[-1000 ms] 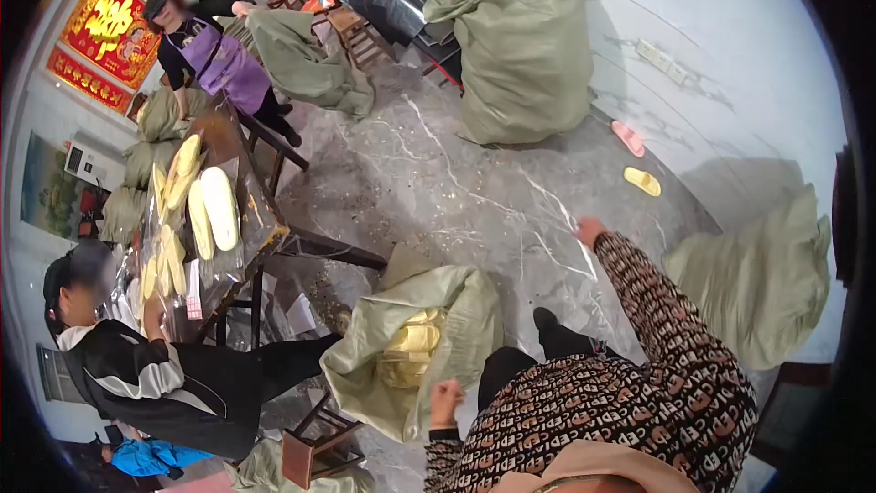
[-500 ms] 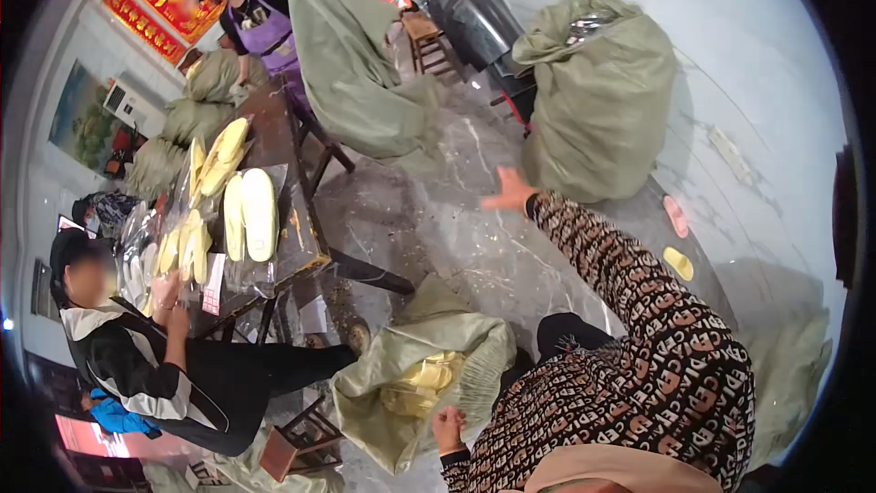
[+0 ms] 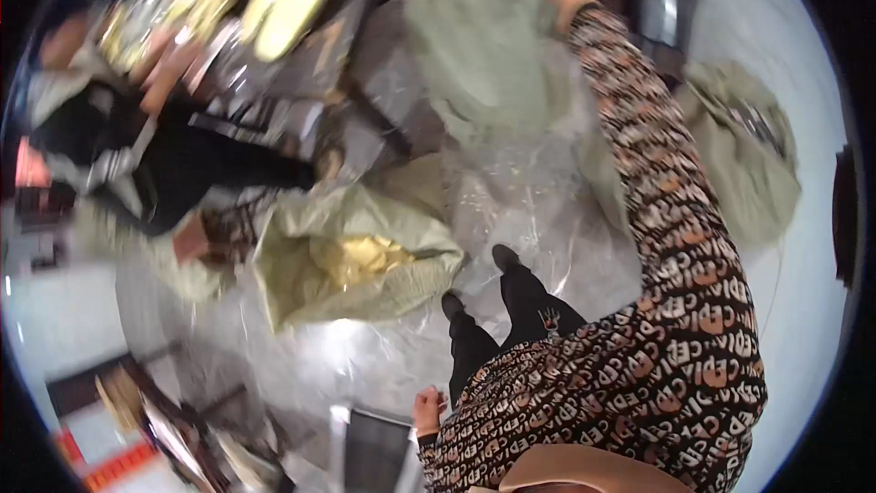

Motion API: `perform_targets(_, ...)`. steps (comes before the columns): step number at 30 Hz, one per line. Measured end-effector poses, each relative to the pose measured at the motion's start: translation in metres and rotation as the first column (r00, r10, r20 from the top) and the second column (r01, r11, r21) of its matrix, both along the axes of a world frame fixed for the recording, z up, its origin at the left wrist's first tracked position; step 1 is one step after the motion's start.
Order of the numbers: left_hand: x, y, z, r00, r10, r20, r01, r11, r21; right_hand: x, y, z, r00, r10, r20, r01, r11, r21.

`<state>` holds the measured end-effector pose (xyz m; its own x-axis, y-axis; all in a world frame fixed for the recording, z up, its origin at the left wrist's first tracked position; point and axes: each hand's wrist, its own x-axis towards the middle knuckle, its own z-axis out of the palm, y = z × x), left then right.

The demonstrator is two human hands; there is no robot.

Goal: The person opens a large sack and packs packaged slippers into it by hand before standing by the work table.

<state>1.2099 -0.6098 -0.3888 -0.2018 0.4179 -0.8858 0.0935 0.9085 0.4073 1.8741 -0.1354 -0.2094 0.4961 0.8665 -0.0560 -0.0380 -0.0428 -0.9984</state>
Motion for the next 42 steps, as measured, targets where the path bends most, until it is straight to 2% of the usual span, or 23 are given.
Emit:
perform_targets(3,0.017,-0.027,-0.012,1.000,0.024,-0.005,-0.023,0.991,0.130,-0.028,0.000,-0.032,0.968,-0.105,-0.226,0.145,0.976,0.166)
perform_targets(5,0.007,-0.036,-0.025,0.996,-0.012,0.084,-0.003,0.984,0.176,-0.084,-0.047,0.002,0.878,0.030,-0.477,0.075,0.977,0.199)
perform_targets(6,0.008,-0.038,-0.019,0.998,0.019,0.066,-0.032,0.978,0.205,-0.097,-0.075,0.010,0.924,0.066,-0.377,0.043,0.961,0.273)
perform_targets(7,0.007,-0.038,-0.015,0.998,0.039,0.049,-0.049,0.970,0.237,-0.103,-0.103,0.023,0.997,0.079,-0.001,-0.072,0.925,0.373)
perform_targets(8,0.004,-0.042,-0.015,0.996,0.082,0.046,-0.091,0.965,0.247,-0.107,-0.132,0.035,0.903,-0.041,0.428,-0.163,0.889,0.428)
perform_targets(9,0.002,-0.046,-0.013,0.992,0.108,0.059,-0.120,0.959,0.258,-0.121,-0.154,0.047,0.723,-0.159,0.672,-0.253,0.844,0.473)
perform_targets(11,-0.009,-0.061,-0.019,0.987,0.131,0.095,-0.153,0.948,0.281,-0.143,-0.179,0.069,0.851,-0.275,0.448,-0.106,0.744,0.659)
perform_targets(13,-0.021,-0.079,-0.016,0.974,0.176,0.142,-0.212,0.929,0.304,-0.197,-0.199,0.090,0.912,-0.260,0.316,-0.048,0.699,0.714)
perform_targets(20,-0.149,-0.163,-0.004,0.912,0.311,0.267,-0.404,0.787,0.465,-0.462,-0.223,0.144,0.984,0.008,0.179,-0.151,0.582,0.799)
perform_targets(24,-0.219,-0.166,0.049,0.879,0.384,0.281,-0.476,0.693,0.541,-0.625,-0.210,0.166,0.965,0.225,0.134,-0.234,0.507,0.830)
perform_targets(26,-0.247,-0.138,0.083,0.873,0.328,0.362,-0.486,0.506,0.713,-0.704,-0.203,0.177,0.933,0.341,0.111,-0.268,0.457,0.848)
perform_targets(29,-0.284,-0.088,0.161,0.911,0.225,0.345,-0.411,0.455,0.790,-0.829,-0.188,0.197,0.847,0.526,0.078,-0.304,0.358,0.883)
perform_targets(31,-0.303,-0.054,0.200,0.960,0.191,0.206,-0.240,0.175,0.955,-0.916,-0.183,0.214,0.746,0.660,0.084,-0.328,0.254,0.910)
perform_targets(32,-0.318,-0.045,0.211,0.964,0.190,0.187,-0.220,0.170,0.961,-0.960,-0.187,0.223,0.673,0.731,0.113,-0.355,0.185,0.916)
perform_targets(33,-0.334,-0.033,0.222,0.950,0.253,0.183,-0.200,0.041,0.979,-1.008,-0.199,0.234,0.574,0.805,0.152,-0.398,0.112,0.911)
perform_targets(35,-0.375,-0.003,0.244,0.914,0.362,0.183,-0.111,-0.212,0.971,-1.094,-0.255,0.267,0.297,0.926,0.232,-0.526,-0.044,0.849)
perform_targets(36,-0.399,0.006,0.251,0.837,0.492,0.239,-0.139,-0.230,0.963,-1.131,-0.271,0.257,0.012,0.996,0.084,-0.619,-0.058,0.784)
perform_targets(37,-0.425,0.004,0.258,0.740,0.606,0.290,-0.167,-0.252,0.953,-1.162,-0.294,0.250,-0.194,0.981,-0.005,-0.533,-0.101,0.840)
perform_targets(38,-0.454,-0.002,0.263,0.687,0.607,0.398,-0.262,-0.304,0.916,-1.180,-0.308,0.242,-0.282,0.959,0.016,-0.631,-0.198,0.750)
perform_targets(39,-0.487,-0.016,0.264,0.622,0.600,0.503,-0.355,-0.356,0.864,-1.218,-0.322,0.224,-0.403,0.913,0.058,-0.582,-0.305,0.753)
perform_targets(40,-0.542,-0.050,0.242,0.781,0.234,0.579,-0.465,-0.401,0.789,-1.234,-0.334,0.214,-0.455,0.888,0.064,-0.536,-0.331,0.776)
perform_targets(41,-0.578,-0.059,0.241,0.801,-0.165,0.576,-0.590,-0.385,0.710,-1.260,-0.338,0.206,-0.527,0.791,0.311,-0.413,-0.558,0.720)
perform_targets(42,-0.591,-0.070,0.228,0.712,0.351,0.608,-0.444,-0.445,0.777,-1.282,-0.347,0.194,-0.668,0.687,0.286,-0.432,-0.671,0.603)
